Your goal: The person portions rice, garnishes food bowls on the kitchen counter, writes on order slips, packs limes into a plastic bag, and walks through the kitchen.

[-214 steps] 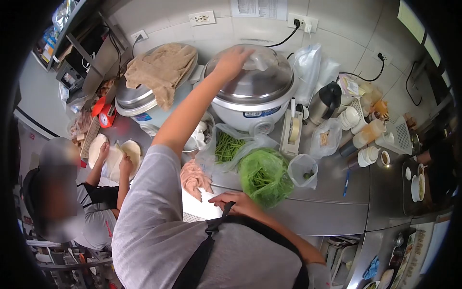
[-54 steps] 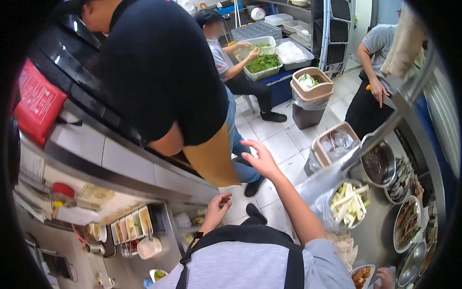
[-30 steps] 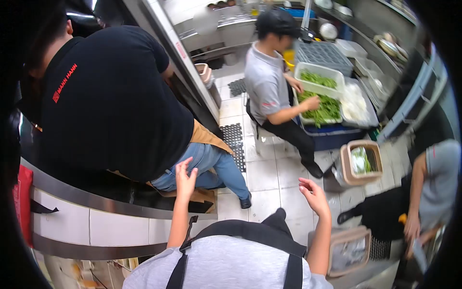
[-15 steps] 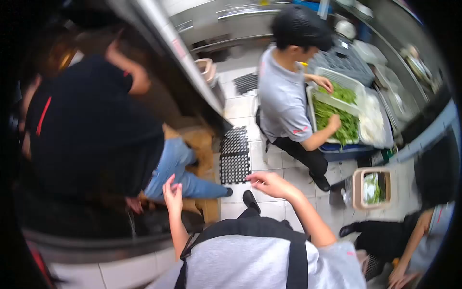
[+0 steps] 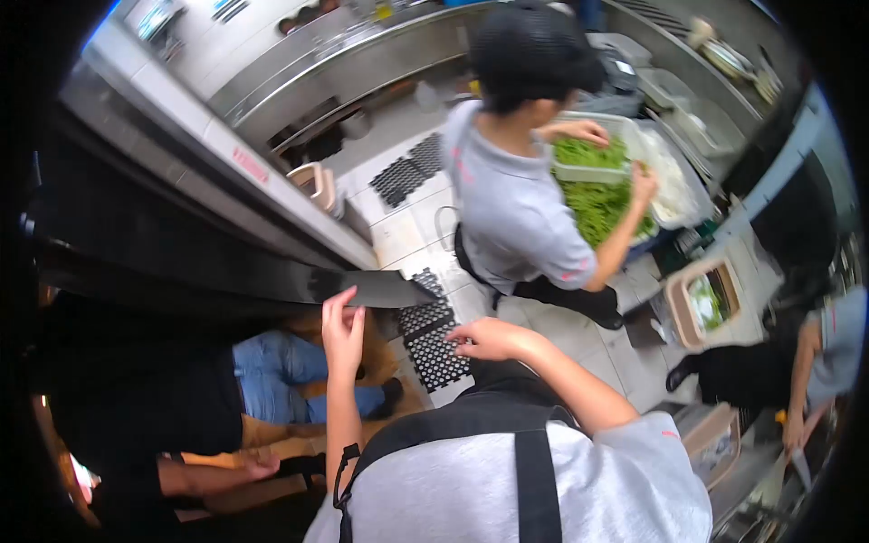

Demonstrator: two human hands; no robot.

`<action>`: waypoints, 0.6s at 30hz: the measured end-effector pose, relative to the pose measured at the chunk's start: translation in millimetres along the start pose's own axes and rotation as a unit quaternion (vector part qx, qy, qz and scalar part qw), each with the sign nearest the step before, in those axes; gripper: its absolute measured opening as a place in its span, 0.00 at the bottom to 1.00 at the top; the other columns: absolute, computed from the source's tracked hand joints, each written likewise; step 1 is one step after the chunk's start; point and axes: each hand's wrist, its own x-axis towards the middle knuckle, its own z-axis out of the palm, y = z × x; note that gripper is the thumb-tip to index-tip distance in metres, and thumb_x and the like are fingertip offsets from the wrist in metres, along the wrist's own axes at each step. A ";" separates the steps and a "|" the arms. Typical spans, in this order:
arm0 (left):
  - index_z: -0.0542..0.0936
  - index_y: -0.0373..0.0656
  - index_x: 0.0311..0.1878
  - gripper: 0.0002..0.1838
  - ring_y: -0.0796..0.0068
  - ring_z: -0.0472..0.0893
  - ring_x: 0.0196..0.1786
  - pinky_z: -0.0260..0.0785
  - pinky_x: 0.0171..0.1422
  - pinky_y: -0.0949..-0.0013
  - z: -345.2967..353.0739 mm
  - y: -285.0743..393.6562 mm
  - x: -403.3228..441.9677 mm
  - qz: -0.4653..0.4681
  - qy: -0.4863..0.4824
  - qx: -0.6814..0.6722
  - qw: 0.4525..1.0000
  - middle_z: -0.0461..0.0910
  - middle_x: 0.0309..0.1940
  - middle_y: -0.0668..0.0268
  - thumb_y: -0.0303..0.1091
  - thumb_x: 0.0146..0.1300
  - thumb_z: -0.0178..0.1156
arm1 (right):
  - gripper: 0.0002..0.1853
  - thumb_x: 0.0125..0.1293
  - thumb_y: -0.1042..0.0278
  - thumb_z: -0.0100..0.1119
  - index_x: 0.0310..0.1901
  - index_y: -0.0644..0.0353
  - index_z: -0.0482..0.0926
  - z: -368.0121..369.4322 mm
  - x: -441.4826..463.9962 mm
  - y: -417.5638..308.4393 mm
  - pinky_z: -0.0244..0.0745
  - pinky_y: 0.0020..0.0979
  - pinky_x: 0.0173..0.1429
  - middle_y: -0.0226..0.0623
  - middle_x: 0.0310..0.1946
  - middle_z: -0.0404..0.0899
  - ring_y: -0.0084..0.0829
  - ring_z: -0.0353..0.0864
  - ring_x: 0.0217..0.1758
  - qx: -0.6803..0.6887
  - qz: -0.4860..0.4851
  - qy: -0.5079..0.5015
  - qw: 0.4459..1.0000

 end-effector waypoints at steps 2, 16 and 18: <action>0.75 0.46 0.52 0.16 0.61 0.77 0.46 0.71 0.49 0.63 -11.6 -21.2 56.4 0.006 0.032 0.108 0.994 0.72 0.48 0.60 0.30 0.59 0.58 | 0.21 0.63 0.56 0.56 0.56 0.52 0.75 4.0 25.4 23.9 0.73 0.41 0.53 0.47 0.46 0.80 0.47 0.79 0.49 -0.057 0.010 -0.020 0.998; 0.70 0.47 0.65 0.33 0.54 0.48 0.75 0.32 0.77 0.55 -97.8 -357.8 -8.9 -0.561 -0.349 0.506 0.554 0.50 0.74 0.58 0.48 0.56 0.59 | 0.25 0.65 0.48 0.52 0.55 0.59 0.76 -72.8 308.9 28.2 0.72 0.38 0.55 0.48 0.47 0.79 0.46 0.78 0.50 0.071 0.008 -0.023 0.997; 0.72 0.48 0.62 0.30 0.59 0.62 0.70 0.50 0.72 0.55 -91.0 -348.0 -25.0 -0.635 -0.338 0.388 0.576 0.63 0.67 0.57 0.48 0.56 0.59 | 0.23 0.66 0.51 0.52 0.55 0.58 0.76 -93.9 328.7 17.1 0.73 0.37 0.53 0.47 0.44 0.81 0.46 0.79 0.48 0.054 -0.021 -0.019 0.998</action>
